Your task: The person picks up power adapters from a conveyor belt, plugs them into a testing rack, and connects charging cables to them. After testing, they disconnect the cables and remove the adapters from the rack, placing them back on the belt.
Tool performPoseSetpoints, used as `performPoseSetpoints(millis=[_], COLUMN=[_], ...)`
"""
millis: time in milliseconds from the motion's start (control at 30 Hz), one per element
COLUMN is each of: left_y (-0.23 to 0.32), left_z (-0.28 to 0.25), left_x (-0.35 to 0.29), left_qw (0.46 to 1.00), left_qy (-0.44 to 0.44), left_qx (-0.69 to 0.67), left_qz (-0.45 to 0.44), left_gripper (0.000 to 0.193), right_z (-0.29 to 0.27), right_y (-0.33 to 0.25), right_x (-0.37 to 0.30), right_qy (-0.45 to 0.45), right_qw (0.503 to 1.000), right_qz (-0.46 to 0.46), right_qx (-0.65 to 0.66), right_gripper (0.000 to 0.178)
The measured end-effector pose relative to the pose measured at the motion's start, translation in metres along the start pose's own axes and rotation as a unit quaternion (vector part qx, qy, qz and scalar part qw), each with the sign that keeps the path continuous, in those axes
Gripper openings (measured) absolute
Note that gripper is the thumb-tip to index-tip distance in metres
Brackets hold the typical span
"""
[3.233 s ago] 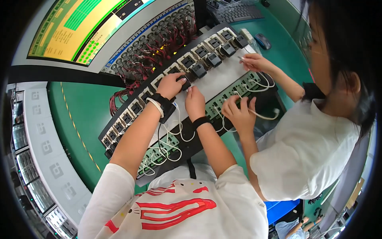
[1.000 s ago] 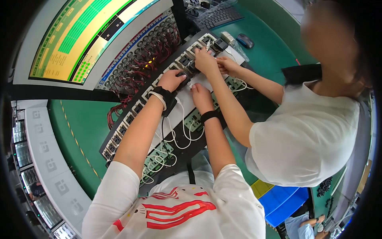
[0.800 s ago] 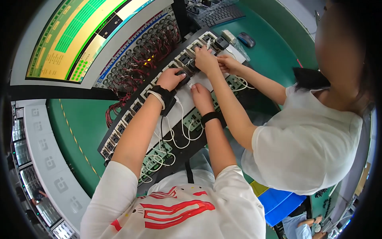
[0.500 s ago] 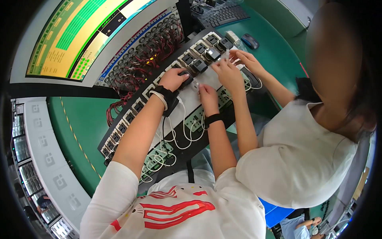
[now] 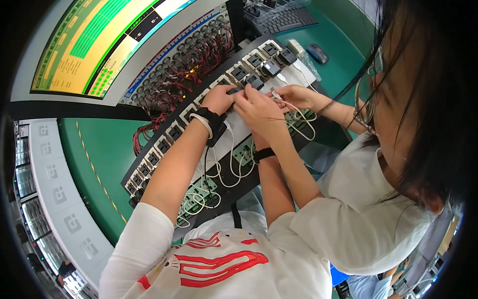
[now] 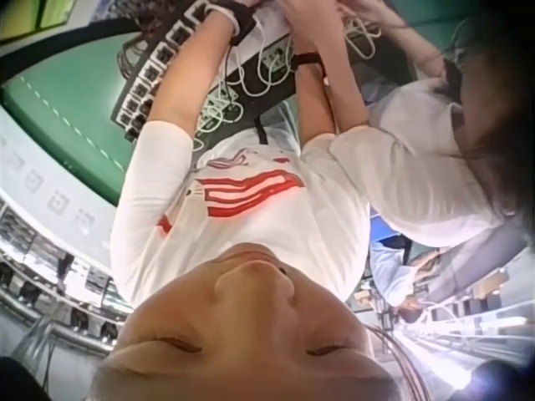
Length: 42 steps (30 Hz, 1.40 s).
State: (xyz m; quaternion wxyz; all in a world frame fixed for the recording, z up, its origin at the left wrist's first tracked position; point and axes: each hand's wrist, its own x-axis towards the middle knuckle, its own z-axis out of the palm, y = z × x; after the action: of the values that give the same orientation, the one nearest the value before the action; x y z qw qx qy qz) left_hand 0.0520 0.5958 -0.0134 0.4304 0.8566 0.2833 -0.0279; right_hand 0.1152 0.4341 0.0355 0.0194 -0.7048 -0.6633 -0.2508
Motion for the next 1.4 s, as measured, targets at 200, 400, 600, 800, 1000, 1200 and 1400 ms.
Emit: performPoseSetpoints(millis=[200,400,600,800,1000,1200,1400], left_y=[0.013,0.008,-0.004,0.007,0.0,-0.067,-0.067], left_z=[0.003,0.007,0.002,-0.003,0.015,-0.012,0.001], left_x=[0.0,0.0,0.002,-0.012,-0.184,-0.404,-0.463], left_qw=[0.999,0.999,0.999,0.999,0.97,0.991,0.975], left_qy=[-0.026,-0.006,0.012,0.015,0.146,0.108,0.185], left_qx=[0.045,0.03,0.048,0.049,0.114,0.085,0.073], left_qz=[-0.003,-0.013,-0.002,-0.008,0.157,-0.001,-0.099], left_gripper=[0.032,0.033,0.038,0.045,0.05,0.034,0.032], right_z=[0.034,0.049,0.047,0.084,-0.013,-0.035,-0.001], right_y=[0.013,0.003,-0.071,-0.077,-0.123,-0.171,-0.209], right_x=[0.027,0.017,-0.034,-0.041,-0.08,-0.073,0.048], right_qy=[-0.141,-0.159,-0.097,0.001,0.114,-0.07,-0.085], right_qw=[0.98,0.979,0.967,0.839,0.757,0.549,0.879], right_qz=[-0.068,-0.017,0.207,0.42,0.482,0.462,0.307], right_qx=[-0.124,-0.125,0.115,0.346,0.427,0.693,0.354], right_gripper=[0.017,0.018,0.025,0.037,0.041,0.035,0.055])
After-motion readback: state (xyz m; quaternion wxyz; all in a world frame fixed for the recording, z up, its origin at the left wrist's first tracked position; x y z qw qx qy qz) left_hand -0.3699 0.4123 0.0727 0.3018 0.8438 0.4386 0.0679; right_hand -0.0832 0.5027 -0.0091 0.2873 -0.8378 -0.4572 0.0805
